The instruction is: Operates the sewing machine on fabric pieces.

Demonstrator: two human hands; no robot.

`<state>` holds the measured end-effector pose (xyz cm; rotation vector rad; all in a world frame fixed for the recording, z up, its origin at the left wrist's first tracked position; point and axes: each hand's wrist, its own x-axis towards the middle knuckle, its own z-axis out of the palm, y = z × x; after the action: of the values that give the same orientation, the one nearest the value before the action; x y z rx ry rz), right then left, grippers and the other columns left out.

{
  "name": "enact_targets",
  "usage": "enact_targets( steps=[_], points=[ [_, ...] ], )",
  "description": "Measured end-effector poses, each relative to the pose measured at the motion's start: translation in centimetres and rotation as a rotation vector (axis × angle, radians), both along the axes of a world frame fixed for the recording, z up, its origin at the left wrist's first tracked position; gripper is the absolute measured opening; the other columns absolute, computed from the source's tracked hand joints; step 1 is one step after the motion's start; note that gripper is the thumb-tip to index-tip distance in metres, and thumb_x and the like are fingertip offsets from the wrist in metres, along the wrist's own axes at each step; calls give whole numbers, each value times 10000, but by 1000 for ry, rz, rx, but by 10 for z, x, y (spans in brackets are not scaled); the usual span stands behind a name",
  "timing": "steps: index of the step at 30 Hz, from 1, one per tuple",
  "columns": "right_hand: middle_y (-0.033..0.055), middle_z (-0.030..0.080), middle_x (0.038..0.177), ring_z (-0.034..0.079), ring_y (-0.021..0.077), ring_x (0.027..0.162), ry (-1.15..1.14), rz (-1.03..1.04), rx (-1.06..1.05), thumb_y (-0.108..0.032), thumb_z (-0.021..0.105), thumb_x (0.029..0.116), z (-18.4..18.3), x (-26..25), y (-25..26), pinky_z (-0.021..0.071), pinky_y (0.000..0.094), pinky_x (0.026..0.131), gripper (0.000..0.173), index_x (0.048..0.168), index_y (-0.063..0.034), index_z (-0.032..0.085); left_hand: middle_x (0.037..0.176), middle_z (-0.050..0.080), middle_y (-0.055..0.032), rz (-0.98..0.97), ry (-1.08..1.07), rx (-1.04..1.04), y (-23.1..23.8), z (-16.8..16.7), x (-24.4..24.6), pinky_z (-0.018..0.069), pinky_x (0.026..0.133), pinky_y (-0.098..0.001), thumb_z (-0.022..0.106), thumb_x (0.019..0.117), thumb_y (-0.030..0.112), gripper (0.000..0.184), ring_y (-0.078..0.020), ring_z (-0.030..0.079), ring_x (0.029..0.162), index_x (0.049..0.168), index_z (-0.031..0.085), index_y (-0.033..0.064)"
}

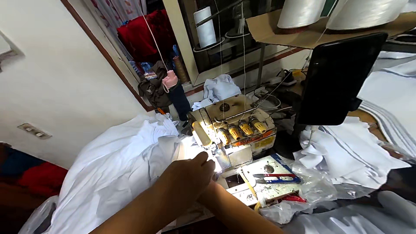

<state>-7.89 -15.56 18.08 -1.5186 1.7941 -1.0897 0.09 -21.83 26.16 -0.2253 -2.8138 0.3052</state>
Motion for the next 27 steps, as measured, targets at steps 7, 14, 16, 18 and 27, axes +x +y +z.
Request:
enact_targets(
  steps=[7,14,16,18,27],
  points=[
    [64,757,1083,715,208,1067,500,-353,-728,-79,586,980,-77,-5,40,570,367,964,187,1037,-99,763,764,569,-18,81,120,187,-40,-33,43,497,493,-233,523,1015,281,280,-106,581,597,849,672,113],
    [5,754,1089,675,239,1108,628,-586,-528,-289,553,1008,-82,-58,54,555,440,927,284,1043,-142,793,760,555,0,35,70,257,-30,-23,33,479,498,-217,488,1041,320,322,-87,570,612,857,672,129],
    [37,751,1067,686,247,1078,606,-661,-523,-217,571,975,-80,-61,60,568,407,912,254,1021,-96,789,755,552,4,35,51,259,-26,-22,33,472,488,-213,484,1044,317,325,-82,564,600,858,677,132],
    [66,748,1037,701,222,1019,555,-653,-609,-161,585,938,-74,-59,60,582,342,881,226,1006,-61,776,753,553,11,36,48,276,-23,-22,30,466,496,-207,486,1044,322,328,-77,561,611,855,680,137],
    [6,762,931,696,2,914,-40,-226,-703,-187,652,976,-65,-55,37,562,175,869,191,985,-57,792,778,584,9,91,-69,242,-31,-4,17,539,562,-255,521,1024,277,271,-97,617,660,900,709,126]
  ],
)
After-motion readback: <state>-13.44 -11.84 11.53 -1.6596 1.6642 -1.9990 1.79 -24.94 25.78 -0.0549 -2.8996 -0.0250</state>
